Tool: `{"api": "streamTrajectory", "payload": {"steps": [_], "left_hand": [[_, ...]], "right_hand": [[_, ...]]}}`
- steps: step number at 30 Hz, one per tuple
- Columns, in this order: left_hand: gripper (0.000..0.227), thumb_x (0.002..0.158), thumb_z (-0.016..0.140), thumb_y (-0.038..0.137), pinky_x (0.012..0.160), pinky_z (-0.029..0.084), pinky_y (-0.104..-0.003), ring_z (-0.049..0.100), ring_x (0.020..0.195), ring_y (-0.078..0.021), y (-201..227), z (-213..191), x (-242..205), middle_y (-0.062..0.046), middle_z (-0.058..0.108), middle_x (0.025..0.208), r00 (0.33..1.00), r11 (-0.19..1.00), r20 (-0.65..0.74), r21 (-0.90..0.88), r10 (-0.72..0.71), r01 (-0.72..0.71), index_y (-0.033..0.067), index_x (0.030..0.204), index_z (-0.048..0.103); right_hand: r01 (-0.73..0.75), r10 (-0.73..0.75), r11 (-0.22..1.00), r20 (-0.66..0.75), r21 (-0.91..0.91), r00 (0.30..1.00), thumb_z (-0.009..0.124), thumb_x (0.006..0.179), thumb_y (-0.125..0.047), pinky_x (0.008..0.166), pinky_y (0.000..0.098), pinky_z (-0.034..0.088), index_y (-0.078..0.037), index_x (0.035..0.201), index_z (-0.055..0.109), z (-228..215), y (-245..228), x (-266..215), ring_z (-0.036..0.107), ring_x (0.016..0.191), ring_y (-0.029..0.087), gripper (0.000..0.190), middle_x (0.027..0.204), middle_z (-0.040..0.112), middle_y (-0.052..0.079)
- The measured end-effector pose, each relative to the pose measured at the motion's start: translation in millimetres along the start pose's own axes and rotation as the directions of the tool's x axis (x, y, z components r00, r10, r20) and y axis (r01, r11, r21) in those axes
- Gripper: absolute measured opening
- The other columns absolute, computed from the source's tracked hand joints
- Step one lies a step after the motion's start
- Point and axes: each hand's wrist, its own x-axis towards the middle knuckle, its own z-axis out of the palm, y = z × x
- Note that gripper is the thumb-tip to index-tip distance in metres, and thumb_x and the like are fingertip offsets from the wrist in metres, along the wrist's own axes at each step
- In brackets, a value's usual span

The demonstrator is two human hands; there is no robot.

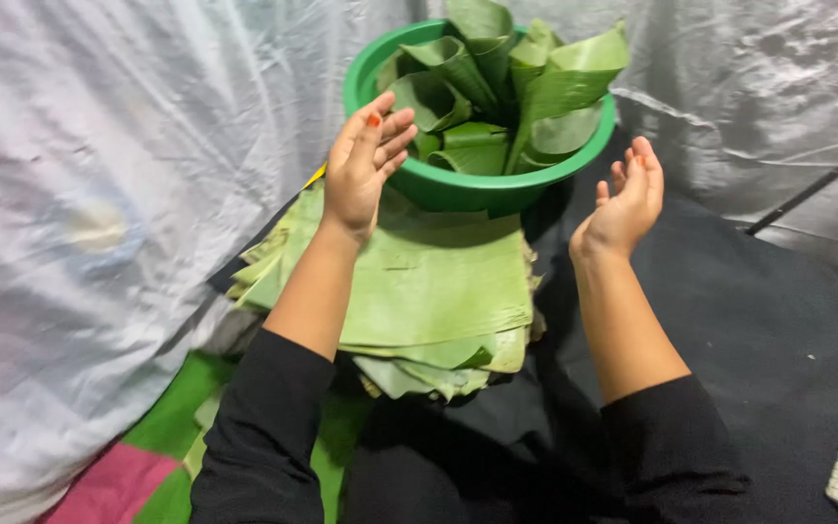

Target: Wiping banana leaves clean and folding them into cones secured with wooden pins

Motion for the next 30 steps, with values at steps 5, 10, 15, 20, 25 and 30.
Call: {"api": "streamTrajectory", "payload": {"steps": [5,10,15,20,25,30], "left_hand": [[0.053,0.103,0.058,0.047,0.100,0.053,-0.034,0.070,0.123,-0.0263,6.9,-55.7,-60.2,-0.014,0.070,0.133,0.995,0.993,-0.098,0.116,0.006,0.006,0.0154,0.145,0.055],[0.052,0.103,0.060,0.045,0.101,0.052,-0.035,0.068,0.123,-0.0269,3.3,-99.4,-111.4,-0.015,0.069,0.131,0.983,0.982,-0.181,0.183,-0.023,0.056,0.0148,0.146,0.055],[0.040,0.102,0.063,0.030,0.094,0.052,-0.034,0.072,0.116,-0.0256,-9.7,-124.5,-143.1,-0.012,0.075,0.121,0.945,0.930,-0.323,0.330,-0.052,0.164,0.0145,0.139,0.060],[0.047,0.091,0.079,0.023,0.092,0.056,-0.031,0.074,0.104,-0.0194,-41.3,-160.2,-152.2,-0.008,0.076,0.114,0.917,0.774,-0.371,0.621,0.147,0.127,0.0177,0.135,0.064],[0.059,0.073,0.089,0.026,0.094,0.057,-0.037,0.072,0.107,-0.0253,-62.1,-184.3,-160.8,-0.010,0.069,0.119,0.902,0.439,-0.349,0.873,0.254,0.214,0.0123,0.128,0.070],[0.084,0.061,0.093,0.026,0.090,0.057,-0.028,0.072,0.095,-0.0110,-88.0,-218.0,-160.6,0.001,0.062,0.111,0.928,0.337,-0.369,0.882,0.058,0.330,0.0142,0.139,0.065]], "right_hand": [[0.052,-0.053,0.998,0.054,0.026,0.997,0.052,0.104,-0.028,0.086,0.0272,0.045,-0.019,0.133,0.064,11.6,11.4,-67.9,0.062,0.104,0.009,0.033,0.127,0.067,-0.002],[-0.048,0.045,0.999,0.141,0.019,0.989,0.051,0.103,-0.028,0.083,0.0230,0.048,-0.018,0.132,0.064,17.6,11.6,-134.9,0.067,0.101,0.006,0.034,0.121,0.072,-0.005],[-0.058,0.084,0.989,0.205,-0.133,0.975,0.060,0.099,-0.015,0.084,0.0177,0.049,-0.013,0.122,0.072,7.0,17.8,-175.7,0.065,0.100,0.004,0.026,0.111,0.072,-0.005],[-0.092,0.186,0.944,0.281,-0.318,0.941,0.061,0.091,-0.002,0.061,0.0117,0.045,-0.013,0.117,0.076,-15.7,23.2,-190.1,0.053,0.064,-0.001,0.031,0.085,0.065,-0.004],[-0.001,0.312,0.680,0.287,-0.734,0.906,0.069,0.083,-0.020,0.081,0.0264,0.051,-0.036,0.111,0.080,-57.5,77.7,-173.2,0.070,0.093,0.009,0.035,0.110,0.076,-0.009],[0.363,0.332,0.195,0.409,-0.911,0.850,0.078,0.077,-0.043,0.116,0.0544,0.025,-0.046,0.122,0.071,-71.7,80.3,-168.4,0.039,0.138,0.024,0.045,0.136,0.053,-0.013]]}}
